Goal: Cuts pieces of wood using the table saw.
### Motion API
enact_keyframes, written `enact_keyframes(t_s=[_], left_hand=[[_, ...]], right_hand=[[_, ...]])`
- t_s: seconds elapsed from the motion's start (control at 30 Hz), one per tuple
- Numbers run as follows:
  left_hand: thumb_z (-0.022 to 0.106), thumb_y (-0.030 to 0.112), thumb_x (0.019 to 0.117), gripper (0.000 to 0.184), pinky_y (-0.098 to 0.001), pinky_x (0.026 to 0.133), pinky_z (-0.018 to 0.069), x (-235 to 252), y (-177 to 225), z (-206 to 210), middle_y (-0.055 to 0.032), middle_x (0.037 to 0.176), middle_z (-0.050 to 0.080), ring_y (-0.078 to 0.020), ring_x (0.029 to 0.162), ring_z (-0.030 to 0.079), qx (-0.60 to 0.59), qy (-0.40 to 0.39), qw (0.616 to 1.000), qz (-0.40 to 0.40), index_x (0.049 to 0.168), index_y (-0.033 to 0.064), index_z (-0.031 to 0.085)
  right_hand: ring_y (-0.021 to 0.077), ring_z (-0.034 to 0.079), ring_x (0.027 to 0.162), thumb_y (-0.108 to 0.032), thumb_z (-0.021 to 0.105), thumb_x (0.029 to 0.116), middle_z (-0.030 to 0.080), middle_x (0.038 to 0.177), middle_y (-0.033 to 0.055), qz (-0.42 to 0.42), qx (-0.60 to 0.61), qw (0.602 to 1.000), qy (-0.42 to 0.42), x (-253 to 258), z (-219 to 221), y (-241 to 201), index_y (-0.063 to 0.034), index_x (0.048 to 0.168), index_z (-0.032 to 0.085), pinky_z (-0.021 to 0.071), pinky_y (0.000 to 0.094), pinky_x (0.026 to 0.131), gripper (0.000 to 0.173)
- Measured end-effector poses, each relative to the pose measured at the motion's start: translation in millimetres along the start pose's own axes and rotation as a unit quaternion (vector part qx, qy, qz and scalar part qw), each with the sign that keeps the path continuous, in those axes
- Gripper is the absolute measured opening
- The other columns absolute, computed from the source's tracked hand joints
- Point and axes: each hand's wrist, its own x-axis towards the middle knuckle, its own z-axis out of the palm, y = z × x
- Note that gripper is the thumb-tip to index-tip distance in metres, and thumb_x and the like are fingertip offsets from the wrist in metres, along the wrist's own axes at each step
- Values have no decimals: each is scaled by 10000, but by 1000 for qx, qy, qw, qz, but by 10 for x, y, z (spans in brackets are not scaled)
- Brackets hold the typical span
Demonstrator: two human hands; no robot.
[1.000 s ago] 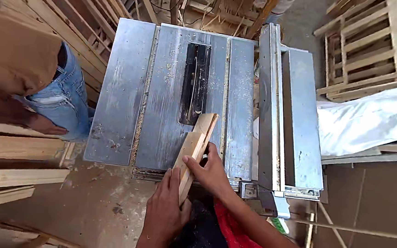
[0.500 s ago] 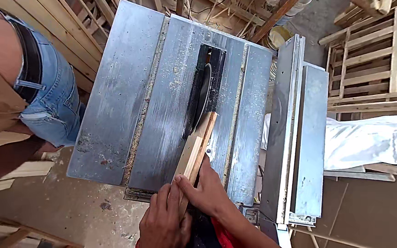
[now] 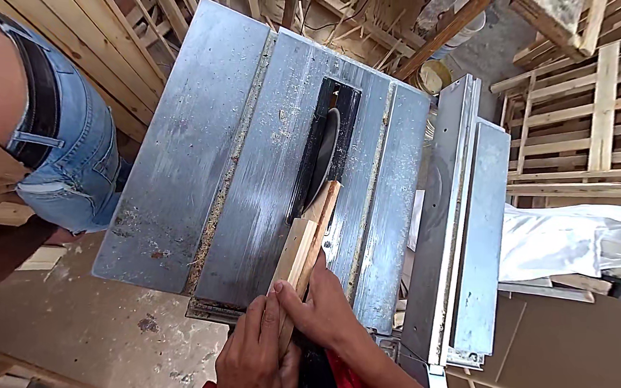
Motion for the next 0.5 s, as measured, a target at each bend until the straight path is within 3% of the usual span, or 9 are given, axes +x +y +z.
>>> enact_keyframes(t_s=[0.27, 0.4, 0.5], left_hand=[[736, 347, 775, 640, -361, 641, 591, -319, -70, -95, -131, 1198, 708, -211, 860, 720, -6, 24, 1000, 3, 1339, 52, 663], [758, 323, 786, 559, -342, 574, 572, -552, -125, -193, -133, 1120, 725, -190, 731, 706, 3, 21, 1000, 9, 1277, 60, 704], [750, 329, 790, 577, -344, 560, 560, -505, -92, -202, -128, 1146, 723, -190, 732, 702, 0, 11, 1000, 15, 1307, 76, 695]], right_hand=[[102, 705, 887, -627, 674, 841, 709, 950, 47, -4, 21, 1000, 2, -245, 192, 43, 122, 1401, 407, 601, 339, 790, 973], [125, 718, 939, -613, 686, 832, 713, 1031, 95, 0, 64, 998, -10, -486, 331, 91, 162, 1489, 247, 620, 383, 814, 1107], [111, 708, 972, -605, 683, 841, 702, 1076, 101, 4, 79, 997, -4, -482, 279, 101, 156, 1484, 253, 615, 360, 848, 1085]])
